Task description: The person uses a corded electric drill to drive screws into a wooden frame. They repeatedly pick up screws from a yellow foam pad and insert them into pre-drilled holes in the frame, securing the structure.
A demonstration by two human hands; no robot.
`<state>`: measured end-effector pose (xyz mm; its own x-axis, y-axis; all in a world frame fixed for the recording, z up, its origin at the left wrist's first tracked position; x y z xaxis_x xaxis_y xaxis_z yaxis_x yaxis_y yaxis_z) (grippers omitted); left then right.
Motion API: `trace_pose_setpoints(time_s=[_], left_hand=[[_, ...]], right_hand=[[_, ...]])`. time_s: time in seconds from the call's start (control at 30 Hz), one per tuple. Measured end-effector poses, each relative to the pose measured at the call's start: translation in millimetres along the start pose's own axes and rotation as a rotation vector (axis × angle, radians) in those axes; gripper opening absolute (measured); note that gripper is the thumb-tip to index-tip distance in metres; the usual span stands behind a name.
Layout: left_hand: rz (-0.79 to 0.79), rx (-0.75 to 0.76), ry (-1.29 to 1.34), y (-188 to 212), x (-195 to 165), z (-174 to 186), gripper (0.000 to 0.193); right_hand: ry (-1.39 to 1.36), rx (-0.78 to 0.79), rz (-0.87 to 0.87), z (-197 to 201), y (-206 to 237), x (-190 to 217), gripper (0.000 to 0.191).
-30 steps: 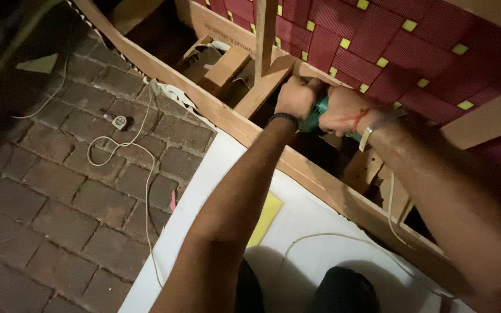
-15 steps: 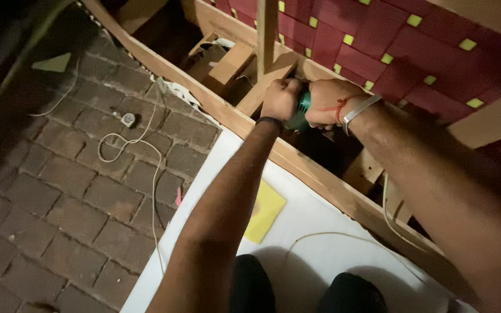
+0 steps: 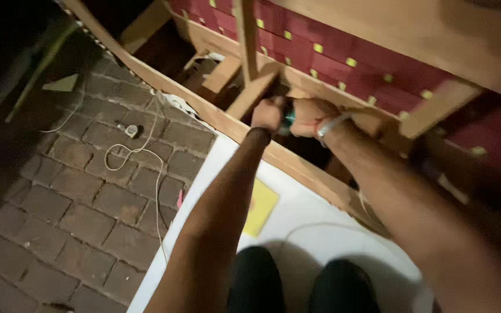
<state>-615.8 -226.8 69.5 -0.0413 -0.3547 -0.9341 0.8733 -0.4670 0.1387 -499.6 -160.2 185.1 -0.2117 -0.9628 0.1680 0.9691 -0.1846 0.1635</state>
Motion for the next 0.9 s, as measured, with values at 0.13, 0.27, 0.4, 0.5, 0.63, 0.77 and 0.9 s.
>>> trace_pose_setpoints(time_s=[0.13,0.27,0.4,0.5,0.63,0.77,0.9], left_hand=[[0.285,0.144,0.397,58.7,24.9,-6.6,0.049],[0.694,0.522,1.174,170.2,29.9,-11.1,0.039],[0.600,0.685,1.163,261.5,5.3,-33.7,0.038],[0.568,0.812,1.133,330.6,-13.2,-51.8,0.033],[0.268,0.842,1.122,404.7,-49.9,-63.9,0.038],[-0.281,0.806,0.882,465.2,-86.7,-84.3,0.038],[-0.448,0.828,0.392,519.9,-69.8,-140.5,0.045]], right_hand=[[-0.298,-0.302,0.047,-28.9,61.8,14.3,0.057],[-0.634,-0.684,0.170,-46.2,182.0,34.9,0.080],[-0.368,-0.461,-0.103,-56.2,301.4,63.8,0.084],[-0.301,-0.527,-0.091,-52.8,386.6,91.7,0.085],[-0.189,-0.828,-0.220,-65.9,526.2,82.2,0.080],[-0.184,-1.119,-0.774,-117.5,717.5,31.5,0.061],[-0.311,-0.893,-1.358,-216.2,887.9,-3.9,0.059]])
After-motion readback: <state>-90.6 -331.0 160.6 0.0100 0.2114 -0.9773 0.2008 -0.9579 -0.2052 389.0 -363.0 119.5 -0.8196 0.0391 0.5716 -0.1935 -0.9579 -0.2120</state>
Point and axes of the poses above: each hand's wrist, its own y-axis away from the middle knuckle, its own z-axis out of the back of the hand, x = y × z, the point moved 5 cm from there along -y, towards the middle knuckle, and after that the axes turned 7 degrees about z, right-handed, at the moved point
